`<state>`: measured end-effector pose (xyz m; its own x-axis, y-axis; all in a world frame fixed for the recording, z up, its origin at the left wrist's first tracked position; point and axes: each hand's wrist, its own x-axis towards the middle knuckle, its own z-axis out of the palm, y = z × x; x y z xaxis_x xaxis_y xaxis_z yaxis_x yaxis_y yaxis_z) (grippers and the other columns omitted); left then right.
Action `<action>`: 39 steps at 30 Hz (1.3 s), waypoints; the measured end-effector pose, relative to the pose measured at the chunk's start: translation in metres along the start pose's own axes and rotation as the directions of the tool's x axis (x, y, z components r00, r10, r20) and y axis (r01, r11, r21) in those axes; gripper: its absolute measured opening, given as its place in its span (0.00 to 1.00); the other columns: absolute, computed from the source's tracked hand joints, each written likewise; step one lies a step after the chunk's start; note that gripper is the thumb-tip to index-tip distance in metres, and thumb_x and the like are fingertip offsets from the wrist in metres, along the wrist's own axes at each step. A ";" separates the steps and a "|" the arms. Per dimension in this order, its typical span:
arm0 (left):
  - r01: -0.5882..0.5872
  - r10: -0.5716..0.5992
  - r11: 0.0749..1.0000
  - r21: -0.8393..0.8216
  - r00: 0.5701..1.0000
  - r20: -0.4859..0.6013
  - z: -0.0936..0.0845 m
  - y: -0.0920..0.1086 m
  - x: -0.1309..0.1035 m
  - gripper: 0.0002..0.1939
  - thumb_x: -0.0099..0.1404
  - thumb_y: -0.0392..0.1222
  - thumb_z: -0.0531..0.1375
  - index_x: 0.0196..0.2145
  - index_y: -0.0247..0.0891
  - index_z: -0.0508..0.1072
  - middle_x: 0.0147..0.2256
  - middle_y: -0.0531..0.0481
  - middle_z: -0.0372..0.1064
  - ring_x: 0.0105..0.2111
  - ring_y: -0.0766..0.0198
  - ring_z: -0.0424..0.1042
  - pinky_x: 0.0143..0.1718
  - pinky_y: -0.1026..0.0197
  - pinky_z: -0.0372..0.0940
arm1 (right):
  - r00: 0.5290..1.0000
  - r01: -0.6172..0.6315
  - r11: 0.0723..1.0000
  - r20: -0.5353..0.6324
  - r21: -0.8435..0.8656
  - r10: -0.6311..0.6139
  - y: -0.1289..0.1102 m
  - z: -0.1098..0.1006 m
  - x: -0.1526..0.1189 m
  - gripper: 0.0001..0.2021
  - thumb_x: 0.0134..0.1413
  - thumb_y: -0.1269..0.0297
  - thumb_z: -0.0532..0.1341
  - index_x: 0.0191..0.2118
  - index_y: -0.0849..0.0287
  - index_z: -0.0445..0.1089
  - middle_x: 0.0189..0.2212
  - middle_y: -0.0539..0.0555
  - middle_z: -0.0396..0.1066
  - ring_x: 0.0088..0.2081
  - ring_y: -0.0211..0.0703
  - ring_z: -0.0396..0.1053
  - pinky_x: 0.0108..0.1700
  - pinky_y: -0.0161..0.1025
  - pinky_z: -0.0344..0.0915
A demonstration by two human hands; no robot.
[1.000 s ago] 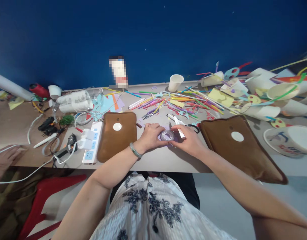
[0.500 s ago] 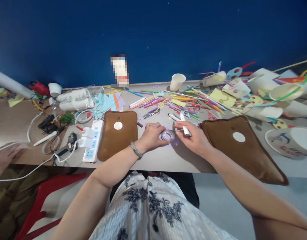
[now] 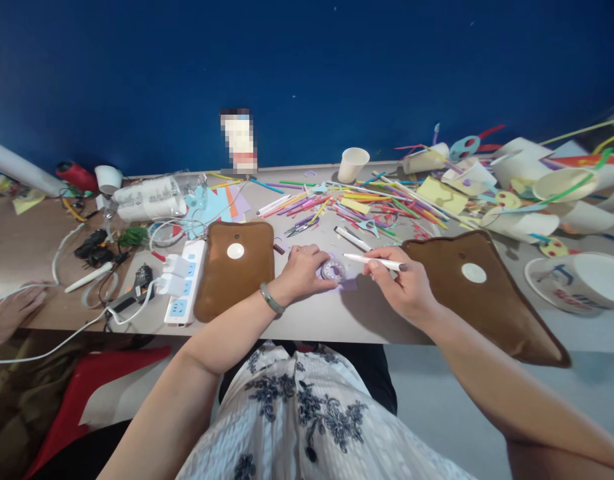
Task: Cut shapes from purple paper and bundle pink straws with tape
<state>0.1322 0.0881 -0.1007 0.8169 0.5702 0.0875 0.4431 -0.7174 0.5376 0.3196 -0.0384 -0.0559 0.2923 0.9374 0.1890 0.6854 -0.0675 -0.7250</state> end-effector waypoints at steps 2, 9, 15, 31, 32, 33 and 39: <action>0.010 -0.011 1.000 -0.026 1.000 -0.013 -0.001 0.001 0.000 0.24 0.57 0.59 0.67 0.45 0.40 0.75 0.44 0.47 0.73 0.47 0.55 0.71 0.52 0.52 0.56 | 1.000 -0.018 1.000 -0.019 0.003 0.018 0.001 0.000 -0.001 0.13 0.65 0.51 0.55 0.41 0.54 0.71 0.27 0.54 0.77 0.25 0.45 0.72 0.28 0.40 0.67; 0.051 -0.054 0.995 -0.083 0.998 -0.026 -0.002 0.000 0.001 0.26 0.55 0.58 0.69 0.47 0.40 0.74 0.45 0.47 0.74 0.46 0.56 0.72 0.53 0.51 0.56 | 0.998 -0.012 1.000 -0.057 0.019 0.013 0.001 -0.001 -0.003 0.13 0.65 0.51 0.55 0.40 0.53 0.70 0.29 0.54 0.77 0.26 0.45 0.73 0.29 0.41 0.68; 0.058 -0.061 0.993 -0.105 0.998 -0.034 0.000 -0.002 0.002 0.26 0.55 0.57 0.69 0.45 0.39 0.75 0.43 0.48 0.73 0.44 0.57 0.72 0.51 0.52 0.58 | 0.999 -0.019 1.000 -0.046 0.025 0.020 0.002 0.001 -0.005 0.13 0.64 0.51 0.56 0.40 0.55 0.71 0.28 0.55 0.77 0.26 0.46 0.74 0.28 0.40 0.66; 0.044 -0.049 0.994 -0.104 0.997 -0.052 0.002 -0.003 0.002 0.23 0.55 0.55 0.69 0.43 0.39 0.75 0.42 0.48 0.73 0.43 0.57 0.71 0.50 0.52 0.58 | 0.991 0.111 0.992 -0.071 -0.056 -0.115 0.005 0.005 -0.001 0.10 0.64 0.57 0.58 0.37 0.55 0.73 0.30 0.54 0.78 0.29 0.44 0.74 0.29 0.39 0.65; 0.040 -0.045 0.995 -0.093 0.998 -0.047 0.002 -0.003 0.002 0.23 0.55 0.55 0.69 0.44 0.39 0.75 0.42 0.48 0.73 0.44 0.56 0.71 0.50 0.52 0.57 | 0.989 0.124 0.990 -0.071 -0.072 -0.129 0.006 0.005 0.000 0.10 0.64 0.57 0.58 0.36 0.55 0.73 0.31 0.54 0.78 0.31 0.46 0.74 0.31 0.39 0.66; 0.036 -0.039 0.996 -0.084 0.998 -0.044 0.002 -0.003 0.001 0.23 0.55 0.55 0.69 0.44 0.39 0.75 0.43 0.48 0.73 0.44 0.56 0.71 0.50 0.52 0.57 | 0.987 0.137 0.987 -0.069 -0.086 -0.143 0.006 0.006 0.000 0.10 0.63 0.57 0.58 0.36 0.55 0.73 0.31 0.55 0.78 0.32 0.47 0.75 0.33 0.40 0.67; 0.013 -0.014 0.999 -0.033 0.999 -0.033 0.004 -0.003 0.001 0.24 0.56 0.58 0.68 0.45 0.41 0.75 0.42 0.48 0.72 0.45 0.56 0.71 0.51 0.52 0.55 | 0.971 0.232 0.962 -0.027 -0.142 -0.238 0.012 0.009 0.003 0.08 0.62 0.60 0.58 0.35 0.54 0.74 0.32 0.55 0.78 0.37 0.50 0.75 0.42 0.44 0.68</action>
<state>0.1331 0.0895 -0.1056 0.7976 0.5935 0.1077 0.4416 -0.6961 0.5661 0.3226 -0.0334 -0.0706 0.1389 0.9169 0.3742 0.8223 0.1038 -0.5595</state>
